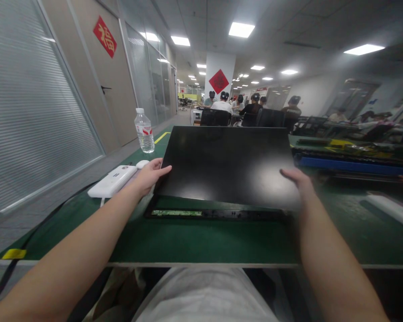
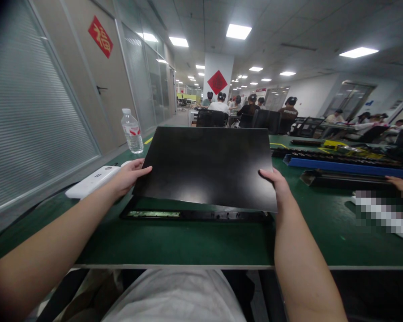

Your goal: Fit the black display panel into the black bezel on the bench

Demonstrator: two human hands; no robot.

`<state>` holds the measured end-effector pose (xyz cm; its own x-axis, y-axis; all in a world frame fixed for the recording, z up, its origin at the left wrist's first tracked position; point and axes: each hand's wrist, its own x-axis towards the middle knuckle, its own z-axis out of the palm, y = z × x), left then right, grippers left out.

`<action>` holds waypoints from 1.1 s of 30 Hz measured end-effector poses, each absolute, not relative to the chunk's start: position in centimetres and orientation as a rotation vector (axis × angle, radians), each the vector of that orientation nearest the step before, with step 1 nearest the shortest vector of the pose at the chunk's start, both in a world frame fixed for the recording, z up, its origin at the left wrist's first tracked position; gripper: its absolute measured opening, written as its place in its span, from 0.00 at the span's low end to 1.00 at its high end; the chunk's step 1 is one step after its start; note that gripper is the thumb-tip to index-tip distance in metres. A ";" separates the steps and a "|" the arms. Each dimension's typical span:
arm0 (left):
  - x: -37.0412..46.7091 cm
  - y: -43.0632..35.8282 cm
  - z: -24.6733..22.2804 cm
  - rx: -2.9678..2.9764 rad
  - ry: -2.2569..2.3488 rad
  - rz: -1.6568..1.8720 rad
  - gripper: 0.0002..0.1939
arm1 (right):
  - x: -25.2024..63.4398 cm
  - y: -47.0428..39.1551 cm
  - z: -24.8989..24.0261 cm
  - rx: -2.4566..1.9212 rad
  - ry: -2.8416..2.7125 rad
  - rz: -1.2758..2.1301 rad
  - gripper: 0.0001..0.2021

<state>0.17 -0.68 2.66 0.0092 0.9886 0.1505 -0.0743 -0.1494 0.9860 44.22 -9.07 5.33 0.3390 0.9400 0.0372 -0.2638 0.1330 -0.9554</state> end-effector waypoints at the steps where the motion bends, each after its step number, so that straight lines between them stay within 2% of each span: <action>1: 0.0 -0.6 2.6 1.281 1.084 1.369 0.28 | 44.2 -8.8 5.0 -1.081 -0.803 1.036 0.14; 9: 0.1 -0.8 2.8 1.465 1.102 1.486 0.22 | 43.3 -7.6 4.1 -0.963 -0.830 1.021 0.20; 15: 0.6 -0.9 2.6 1.488 1.024 1.438 0.22 | 44.2 -6.3 2.8 -1.023 -0.762 0.942 0.18; 19: 0.6 -0.8 2.1 1.501 1.097 1.354 0.20 | 44.7 -5.9 2.2 -1.132 -0.744 1.025 0.17; 25: 0.9 -1.2 2.0 1.360 1.193 1.217 0.21 | 44.7 -6.0 2.2 -1.418 -0.675 1.218 0.13; 33: 0.7 -0.9 1.2 1.383 1.320 1.133 0.29 | 44.2 -5.8 1.9 -1.451 -0.653 1.280 0.13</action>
<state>0.72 -0.87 1.24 0.0158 0.9992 0.0372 0.1879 -0.0395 0.9814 44.20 -5.84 1.94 0.2800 0.8888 -0.3628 -0.2280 -0.3055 -0.9245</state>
